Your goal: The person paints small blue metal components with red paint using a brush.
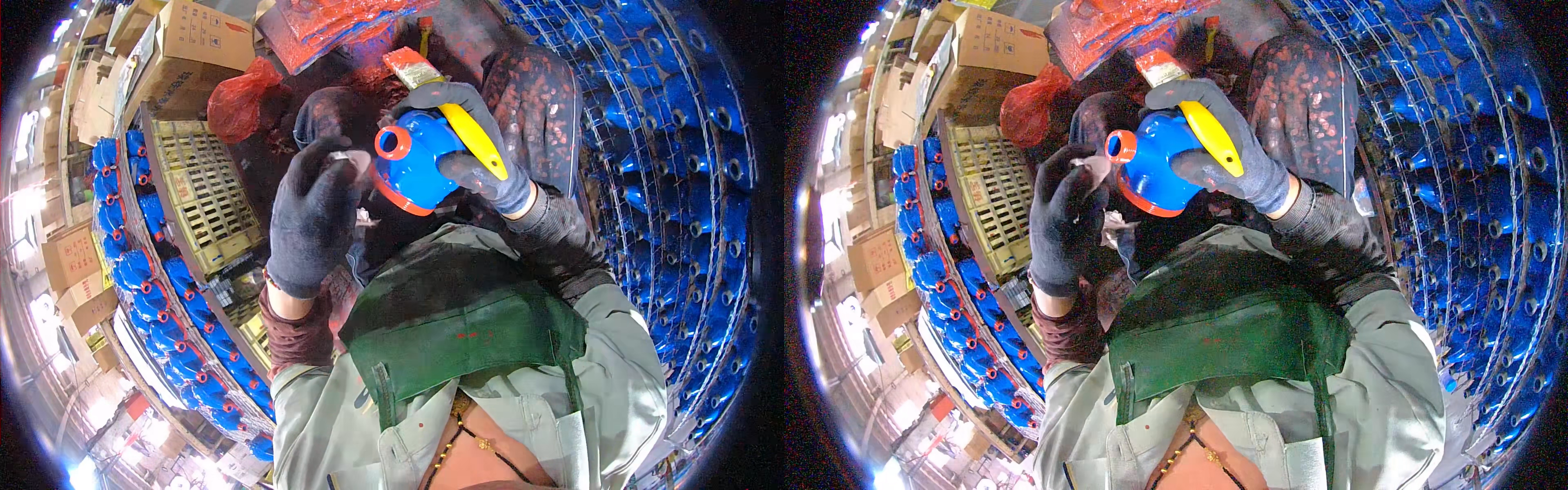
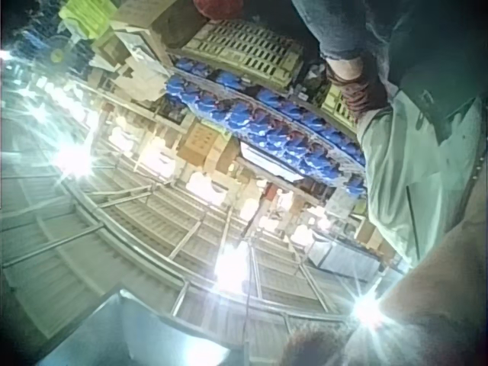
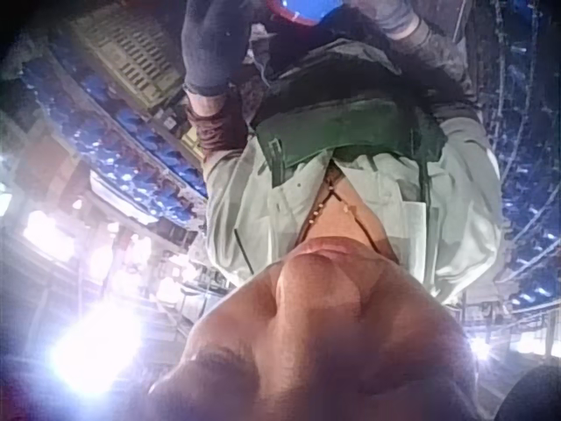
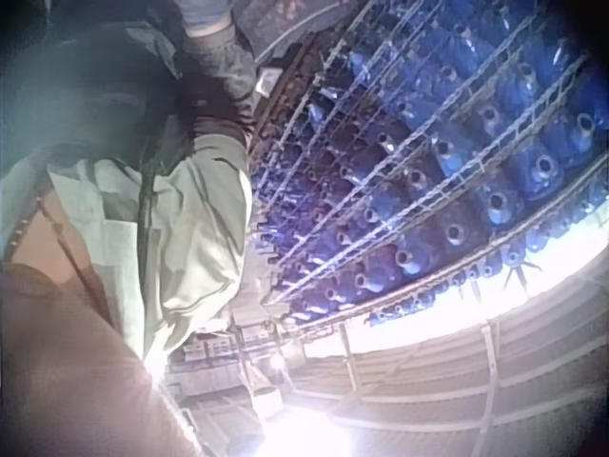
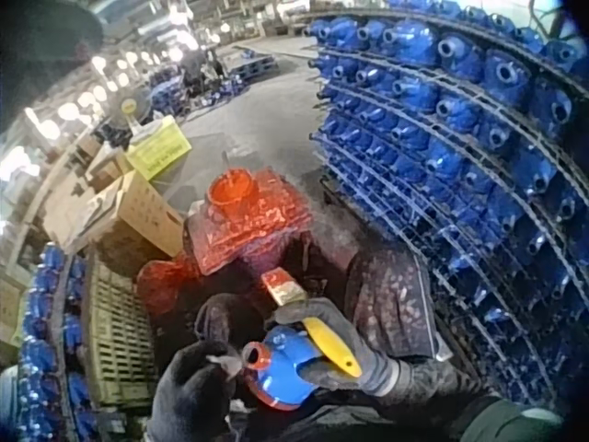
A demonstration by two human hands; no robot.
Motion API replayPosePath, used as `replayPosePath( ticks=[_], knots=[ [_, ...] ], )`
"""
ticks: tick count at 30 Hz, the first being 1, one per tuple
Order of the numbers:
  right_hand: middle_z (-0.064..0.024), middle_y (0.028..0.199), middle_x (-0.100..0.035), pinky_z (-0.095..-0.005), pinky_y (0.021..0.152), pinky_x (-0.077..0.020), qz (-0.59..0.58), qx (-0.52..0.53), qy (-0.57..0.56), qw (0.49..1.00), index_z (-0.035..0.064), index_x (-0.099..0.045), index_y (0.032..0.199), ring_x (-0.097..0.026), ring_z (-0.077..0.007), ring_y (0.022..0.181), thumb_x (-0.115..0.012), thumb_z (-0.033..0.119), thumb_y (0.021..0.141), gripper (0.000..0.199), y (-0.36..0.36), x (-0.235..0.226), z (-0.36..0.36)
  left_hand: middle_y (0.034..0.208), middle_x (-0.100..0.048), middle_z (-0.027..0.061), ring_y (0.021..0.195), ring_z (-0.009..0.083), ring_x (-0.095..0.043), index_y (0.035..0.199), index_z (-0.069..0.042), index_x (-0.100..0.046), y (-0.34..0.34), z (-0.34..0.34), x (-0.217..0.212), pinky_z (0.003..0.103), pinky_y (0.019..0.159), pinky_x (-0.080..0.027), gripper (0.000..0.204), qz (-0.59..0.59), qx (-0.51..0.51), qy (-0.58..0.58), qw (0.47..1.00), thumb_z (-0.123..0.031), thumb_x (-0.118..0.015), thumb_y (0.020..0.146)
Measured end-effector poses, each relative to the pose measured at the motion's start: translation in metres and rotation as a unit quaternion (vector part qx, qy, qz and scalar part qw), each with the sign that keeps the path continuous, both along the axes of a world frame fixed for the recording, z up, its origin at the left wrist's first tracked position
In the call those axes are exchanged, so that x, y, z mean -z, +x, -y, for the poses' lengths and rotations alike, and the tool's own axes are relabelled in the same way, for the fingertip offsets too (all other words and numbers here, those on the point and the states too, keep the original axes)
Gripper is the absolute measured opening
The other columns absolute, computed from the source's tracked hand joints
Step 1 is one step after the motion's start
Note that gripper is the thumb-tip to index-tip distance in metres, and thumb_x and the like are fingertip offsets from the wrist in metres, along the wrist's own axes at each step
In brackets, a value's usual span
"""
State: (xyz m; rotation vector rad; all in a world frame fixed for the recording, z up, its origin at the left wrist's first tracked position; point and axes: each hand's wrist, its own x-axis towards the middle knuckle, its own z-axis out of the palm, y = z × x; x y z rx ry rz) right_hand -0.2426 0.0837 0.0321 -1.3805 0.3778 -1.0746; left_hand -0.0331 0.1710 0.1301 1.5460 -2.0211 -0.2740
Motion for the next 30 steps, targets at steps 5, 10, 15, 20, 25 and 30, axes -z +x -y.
replayPosePath(
  ticks=[5,10,15,20,25,30],
  knots=[
    [-0.0102,0.122,-0.051,-0.0368,0.101,-0.0373,0.017,0.018,0.009,1.000,0.0063,-0.049,0.127,-0.051,-0.0221,0.115,-0.074,0.027,0.075,0.061,0.003,-0.003,-0.003,0.112,-0.060,0.0124,0.094,0.0317,-0.061,0.098,-0.008,-0.066,-0.006,-0.004,0.002,0.041,0.077,-0.049,0.025,0.010,0.033,0.053,0.998,-0.008,-0.066,0.073],
    [-0.0117,0.121,-0.053,-0.0384,0.099,-0.0393,0.005,0.019,0.007,1.000,0.0066,-0.048,0.127,-0.053,-0.0237,0.112,-0.077,0.036,0.076,0.066,-0.001,-0.001,-0.002,0.107,-0.060,0.0087,0.093,0.0303,-0.059,0.101,-0.012,-0.067,-0.003,-0.004,0.003,0.041,0.078,-0.046,0.025,0.066,0.061,0.028,0.996,-0.012,-0.065,0.076],
    [-0.0120,0.119,-0.054,-0.0390,0.099,-0.0401,0.018,0.027,0.014,0.999,0.0067,-0.048,0.126,-0.054,-0.0244,0.111,-0.077,0.036,0.075,0.066,0.002,0.001,-0.004,0.104,-0.059,0.0087,0.092,0.0309,-0.058,0.104,-0.014,-0.067,-0.006,-0.010,0.000,0.044,0.078,-0.044,0.026,0.171,0.066,0.003,0.983,-0.015,-0.067,0.078],
    [-0.0120,0.119,-0.054,-0.0380,0.098,-0.0410,-0.004,0.049,-0.058,0.997,0.0059,-0.049,0.125,-0.054,-0.0242,0.109,-0.075,0.024,0.075,0.059,0.001,0.000,0.000,0.107,-0.057,0.0085,0.096,0.0282,-0.056,0.098,-0.010,-0.067,-0.011,-0.020,0.014,0.041,0.079,-0.045,0.021,0.067,0.105,0.089,0.988,-0.018,-0.068,0.078],
    [-0.0094,0.113,-0.057,-0.0309,0.090,-0.0451,0.055,0.081,0.022,0.995,0.0070,-0.046,0.125,-0.057,-0.0183,0.102,-0.063,0.005,0.077,0.051,0.001,-0.011,0.005,0.099,-0.062,0.0056,0.082,0.0231,-0.062,0.091,-0.011,-0.065,-0.045,-0.026,0.000,0.036,0.071,-0.047,0.020,0.025,0.159,0.047,0.986,-0.015,-0.073,0.073],
    [-0.0119,0.115,-0.058,-0.0287,0.090,-0.0457,0.056,0.100,0.011,0.993,0.0065,-0.044,0.127,-0.056,-0.0158,0.103,-0.062,0.006,0.079,0.051,0.001,-0.007,-0.001,0.095,-0.063,0.0150,0.081,0.0236,-0.063,0.081,-0.002,-0.067,-0.025,-0.033,0.003,0.032,0.067,-0.050,0.016,-0.086,-0.077,-0.100,0.988,0.004,-0.074,0.068]
  ],
)
